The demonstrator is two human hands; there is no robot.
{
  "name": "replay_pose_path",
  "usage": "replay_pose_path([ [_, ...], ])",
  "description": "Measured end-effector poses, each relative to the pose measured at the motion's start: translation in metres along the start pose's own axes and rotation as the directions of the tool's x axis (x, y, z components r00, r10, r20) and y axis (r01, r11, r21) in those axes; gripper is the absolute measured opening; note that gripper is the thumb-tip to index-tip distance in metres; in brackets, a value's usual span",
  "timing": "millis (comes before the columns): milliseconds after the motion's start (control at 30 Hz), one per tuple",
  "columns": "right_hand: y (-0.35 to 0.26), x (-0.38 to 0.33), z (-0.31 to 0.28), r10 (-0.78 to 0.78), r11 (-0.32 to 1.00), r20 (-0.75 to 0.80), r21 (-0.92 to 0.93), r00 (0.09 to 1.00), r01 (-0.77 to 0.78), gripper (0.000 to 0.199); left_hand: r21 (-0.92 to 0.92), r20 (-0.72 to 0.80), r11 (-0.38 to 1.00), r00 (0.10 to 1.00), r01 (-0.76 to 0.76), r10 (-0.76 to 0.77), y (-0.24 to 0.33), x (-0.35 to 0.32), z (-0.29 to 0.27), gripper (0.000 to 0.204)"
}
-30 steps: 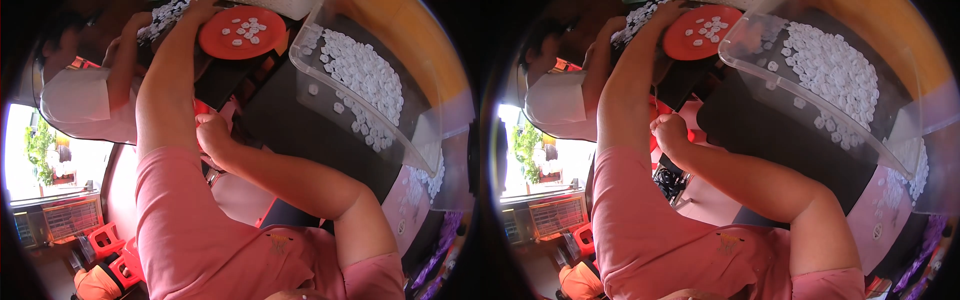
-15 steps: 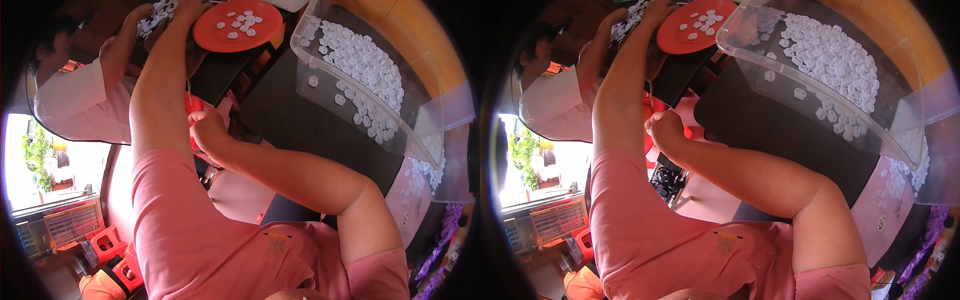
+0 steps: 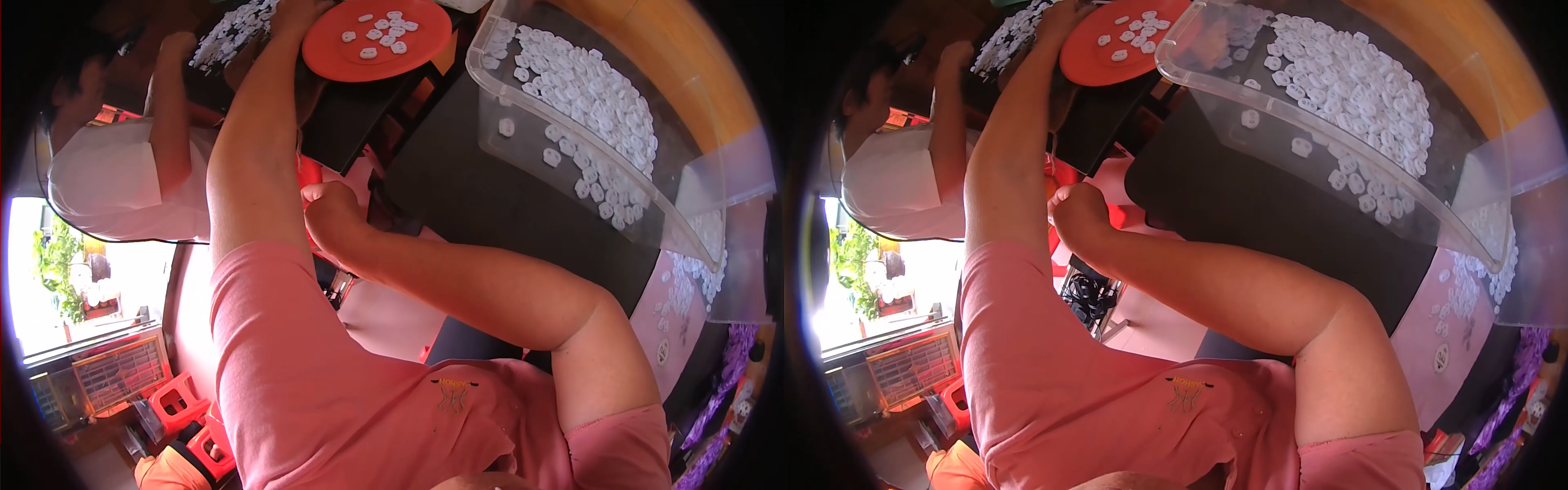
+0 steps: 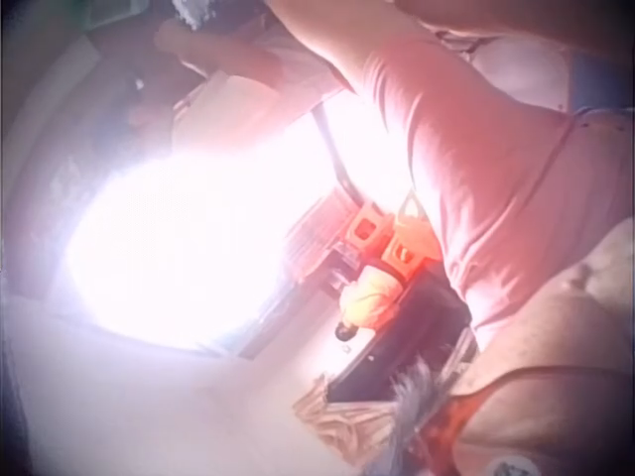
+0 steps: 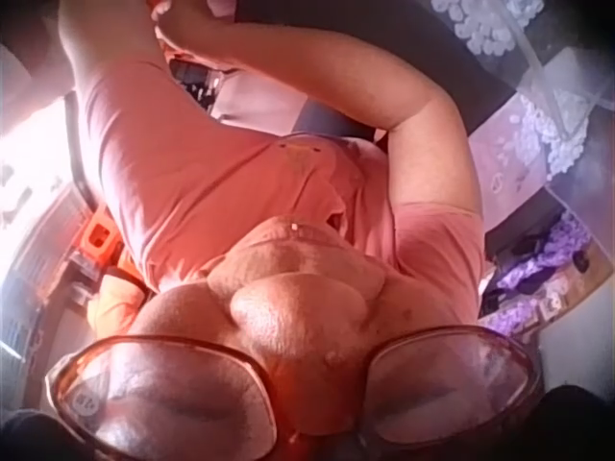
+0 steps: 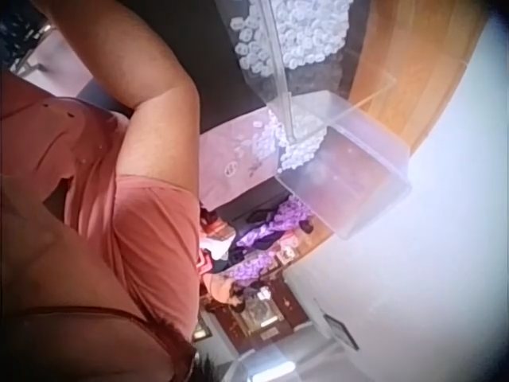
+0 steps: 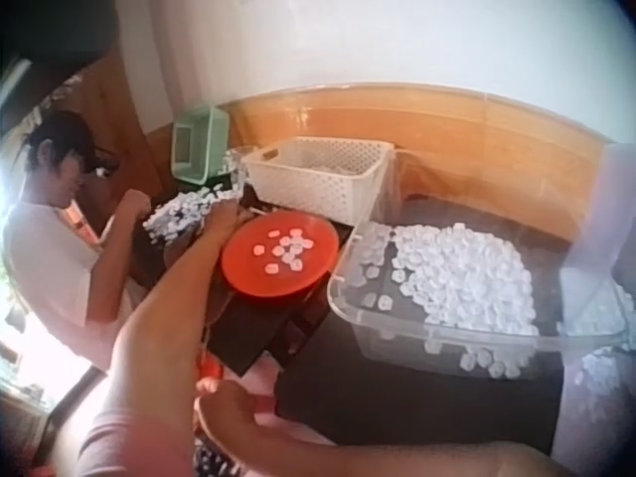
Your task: Sorting and picking small white plastic components from a bin and placing them onto a plate.
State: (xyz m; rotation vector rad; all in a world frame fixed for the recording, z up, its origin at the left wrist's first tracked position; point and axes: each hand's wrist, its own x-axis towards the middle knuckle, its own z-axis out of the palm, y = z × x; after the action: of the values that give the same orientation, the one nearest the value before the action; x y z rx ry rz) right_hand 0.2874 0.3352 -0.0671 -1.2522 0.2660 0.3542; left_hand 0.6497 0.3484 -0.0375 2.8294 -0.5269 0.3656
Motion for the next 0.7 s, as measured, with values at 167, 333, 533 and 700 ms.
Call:
replay_pose_path([
  [167,-0.004,-0.003,-0.002,0.018,0.997,0.040,-0.078,0.999,-0.015,0.012,-0.306,0.058,0.947,0.991,-0.095,0.118,-0.008,-0.008,-0.012,0.047],
  [333,-0.003,-0.005,0.000,0.009,0.996,0.032,-0.094,0.999,-0.006,0.013,0.057,-0.103,0.995,0.992,0.082,-0.076,-0.009,-0.003,-0.001,0.048],
  [533,0.002,-0.003,0.004,-0.025,0.990,0.008,-0.141,1.000,0.026,0.014,0.107,-0.121,0.985,0.985,0.132,-0.119,-0.022,0.004,0.006,0.049],
  [700,0.005,0.008,-0.015,-0.010,0.992,-0.041,-0.128,0.999,0.005,0.013,-0.090,-0.368,0.989,0.919,0.116,-0.141,-0.010,0.019,0.046,0.043],
])
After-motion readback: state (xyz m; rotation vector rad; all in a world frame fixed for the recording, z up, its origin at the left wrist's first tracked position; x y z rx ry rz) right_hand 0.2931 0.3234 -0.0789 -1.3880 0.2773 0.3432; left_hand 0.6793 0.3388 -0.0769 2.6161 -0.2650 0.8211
